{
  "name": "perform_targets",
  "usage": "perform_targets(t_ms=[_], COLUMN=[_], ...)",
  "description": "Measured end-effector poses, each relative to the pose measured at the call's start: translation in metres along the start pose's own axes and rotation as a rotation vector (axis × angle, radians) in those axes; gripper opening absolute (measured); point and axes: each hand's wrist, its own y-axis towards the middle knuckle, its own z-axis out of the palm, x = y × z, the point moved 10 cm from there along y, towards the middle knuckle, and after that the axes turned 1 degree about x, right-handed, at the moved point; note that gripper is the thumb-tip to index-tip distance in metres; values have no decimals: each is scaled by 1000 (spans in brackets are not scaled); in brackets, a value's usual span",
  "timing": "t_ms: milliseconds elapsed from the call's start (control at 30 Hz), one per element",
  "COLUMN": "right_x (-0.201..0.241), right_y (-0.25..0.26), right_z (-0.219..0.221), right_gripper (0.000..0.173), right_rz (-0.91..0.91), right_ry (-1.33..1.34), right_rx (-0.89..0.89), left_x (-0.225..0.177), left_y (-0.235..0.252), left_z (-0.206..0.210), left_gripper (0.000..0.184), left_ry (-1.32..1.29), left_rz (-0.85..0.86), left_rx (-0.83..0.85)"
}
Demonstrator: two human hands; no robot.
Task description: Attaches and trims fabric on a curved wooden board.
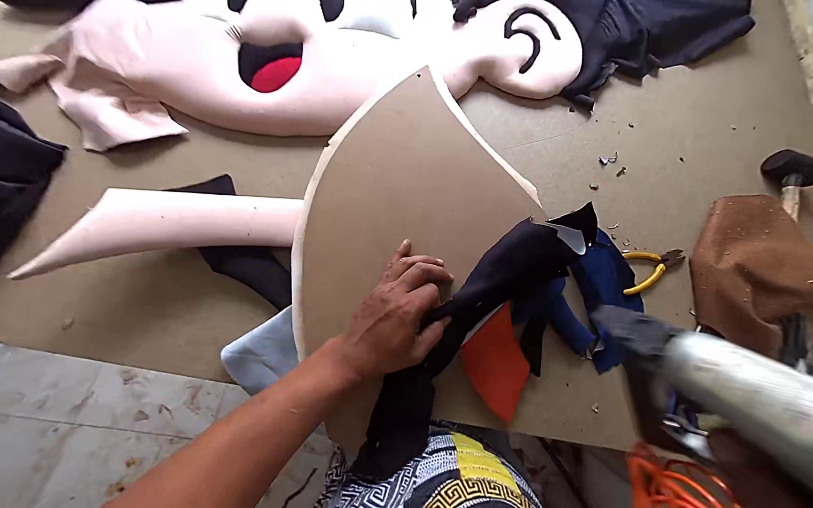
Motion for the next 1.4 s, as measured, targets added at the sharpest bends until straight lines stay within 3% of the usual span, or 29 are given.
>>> perform_targets(t_ms=[67, 233, 467, 700, 800, 867, 1033, 1133, 1267, 1333, 1400], right_x=[24, 63, 76, 85, 83, 63, -47, -102, -116, -119, -121], right_y=[18, 41, 47, 36, 28, 20, 24, 33, 48, 55, 61], right_z=[47, 119, 135, 149, 138, 107, -4, -15, 25, 51, 68], right_gripper=[47, 31, 32, 31, 33, 37, 52, 62, 70, 66, 65], right_rz=[-24, -128, -142, -111, -69, 3, 295, 337, 242, 228, 221], right_ry=[-74, -151, -333, -274, -265, -296, -523, -512, -548, -605, -661], right_rx=[6, 88, 45, 166, 189, 107, -164, -179, -230, -268, -308], left_x=[2, 7, 8, 8, 7, 6, -3, -12, -27, -35, -36], left_y=[0, 1, 1, 1, 3, 3, 13, 40, 95, 121, 137], left_z=[-1, -4, -5, -3, -4, -4, -2, 8, 35, 52, 65], left_gripper=[21, 20, 17, 17, 19, 20, 20, 53, 106, 118, 113], left_ry=[-32, -75, -95, -99, -96, -91, 46, 249, 322, 335, 348], left_rz=[-15, -41, -48, -39, -27, -15, -95, -214, -287, -301, -380], left_rx=[-17, -31, -34, -35, -40, -44, -29, 37, 98, 148, 280])
